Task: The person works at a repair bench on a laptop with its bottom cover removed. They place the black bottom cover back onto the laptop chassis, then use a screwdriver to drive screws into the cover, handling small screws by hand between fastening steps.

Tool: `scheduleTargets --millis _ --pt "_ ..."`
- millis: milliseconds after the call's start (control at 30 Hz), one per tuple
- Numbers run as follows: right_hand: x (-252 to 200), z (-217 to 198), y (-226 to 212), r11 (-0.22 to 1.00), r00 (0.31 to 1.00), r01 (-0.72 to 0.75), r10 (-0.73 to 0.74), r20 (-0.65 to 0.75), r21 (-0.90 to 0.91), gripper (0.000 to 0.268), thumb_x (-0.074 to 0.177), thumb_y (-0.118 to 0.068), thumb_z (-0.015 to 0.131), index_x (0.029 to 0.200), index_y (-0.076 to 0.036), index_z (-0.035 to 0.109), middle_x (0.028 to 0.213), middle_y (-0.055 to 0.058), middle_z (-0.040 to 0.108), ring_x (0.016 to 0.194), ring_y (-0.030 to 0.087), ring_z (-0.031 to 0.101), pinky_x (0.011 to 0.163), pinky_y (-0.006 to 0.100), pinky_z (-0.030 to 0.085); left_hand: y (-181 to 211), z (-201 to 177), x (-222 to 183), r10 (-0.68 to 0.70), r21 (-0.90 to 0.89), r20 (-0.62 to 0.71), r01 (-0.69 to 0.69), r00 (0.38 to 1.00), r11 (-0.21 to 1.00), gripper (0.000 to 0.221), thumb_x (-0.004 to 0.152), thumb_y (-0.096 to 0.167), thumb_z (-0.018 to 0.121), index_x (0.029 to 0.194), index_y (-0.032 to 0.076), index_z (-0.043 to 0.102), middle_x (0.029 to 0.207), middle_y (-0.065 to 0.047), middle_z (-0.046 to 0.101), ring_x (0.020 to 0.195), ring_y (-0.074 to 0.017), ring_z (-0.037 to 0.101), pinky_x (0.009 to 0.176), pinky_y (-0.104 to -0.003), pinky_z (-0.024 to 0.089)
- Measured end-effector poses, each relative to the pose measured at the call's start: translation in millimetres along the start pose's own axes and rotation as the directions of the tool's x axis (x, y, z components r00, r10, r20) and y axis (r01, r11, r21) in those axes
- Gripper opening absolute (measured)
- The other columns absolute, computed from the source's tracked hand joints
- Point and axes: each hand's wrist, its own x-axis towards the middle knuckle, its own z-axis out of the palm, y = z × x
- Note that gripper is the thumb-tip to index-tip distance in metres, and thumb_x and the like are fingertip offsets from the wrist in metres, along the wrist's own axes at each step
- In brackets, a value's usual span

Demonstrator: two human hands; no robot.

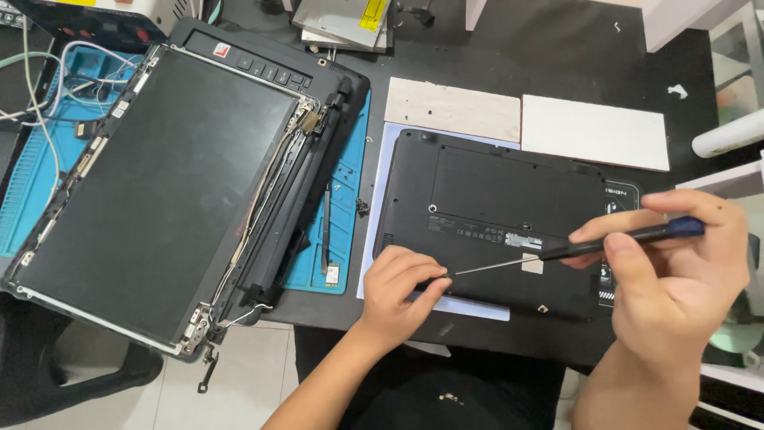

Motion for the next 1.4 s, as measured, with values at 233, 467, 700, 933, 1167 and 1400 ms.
scheduleTargets --millis 233,467,700,933,1167,1400 --pt "23.9 -21.3 16.4 1.000 1.000 -0.006 0.006 0.020 -0.016 0.030 0.114 0.005 0.058 0.139 0.003 0.041 0.099 0.027 0.069 0.084 0.027 0.072 0.080 0.034 0.064 17.7 -13.9 52.1 0.021 0.254 0.059 -0.035 0.998 0.967 0.069 0.080 0.041 0.081 0.130 -0.003 0.061 0.128 -0.014 0.064 0.115 -0.0332 0.058 0.097 -0.044 0.045" --pt "117.5 1.8 32.0 0.983 0.992 0.094 -0.080 0.098 -0.156 0.045 0.117 0.002 0.057 0.156 0.001 0.035 0.103 0.019 0.070 0.086 0.023 0.074 0.083 0.029 0.063 -28.5 -3.1 76.1 -0.198 0.548 0.285 0.010 0.938 0.836 0.071 0.086 0.039 0.076 0.135 -0.009 0.057 0.151 -0.023 0.049 0.141 -0.0418 0.043 0.110 -0.051 0.037" --pt "178.3 78.4 36.9 0.892 0.915 0.356 -0.271 0.300 -0.280 0.034 0.113 0.005 0.070 0.139 0.005 0.049 0.089 0.014 0.072 0.080 0.016 0.074 0.072 0.022 0.058 -32.7 -6.1 82.1 -0.280 0.536 0.320 0.071 0.905 0.841 0.067 0.085 0.038 0.075 0.133 -0.006 0.059 0.152 -0.021 0.049 0.142 -0.0387 0.043 0.110 -0.053 0.035" --pt "204.4 107.1 46.4 0.825 0.844 0.464 -0.301 0.444 -0.323 0.041 0.106 -0.001 0.075 0.139 0.003 0.051 0.086 0.010 0.072 0.079 0.014 0.075 0.069 0.024 0.055 -37.3 -9.4 83.1 -0.299 0.527 0.339 0.083 0.892 0.846 0.064 0.086 0.036 0.074 0.134 -0.004 0.060 0.153 -0.019 0.049 0.143 -0.0376 0.043 0.110 -0.053 0.036" --pt "207.5 113.0 56.9 0.788 0.812 0.512 -0.313 0.493 -0.343 0.043 0.104 -0.005 0.077 0.138 0.002 0.052 0.087 0.011 0.073 0.082 0.019 0.077 0.070 0.025 0.057 -36.2 -11.1 84.7 -0.315 0.514 0.349 0.101 0.882 0.852 0.065 0.086 0.037 0.074 0.135 -0.004 0.060 0.153 -0.019 0.049 0.143 -0.0374 0.043 0.111 -0.054 0.035" --pt "202.8 110.2 60.7 0.820 0.822 0.471 -0.275 0.498 -0.325 0.042 0.106 -0.010 0.079 0.139 -0.001 0.055 0.091 0.009 0.073 0.080 0.015 0.078 0.074 0.026 0.058 -36.0 -11.2 85.0 -0.306 0.517 0.354 0.088 0.884 0.852 0.065 0.087 0.037 0.073 0.135 -0.005 0.060 0.154 -0.020 0.049 0.143 -0.0381 0.043 0.111 -0.054 0.034"
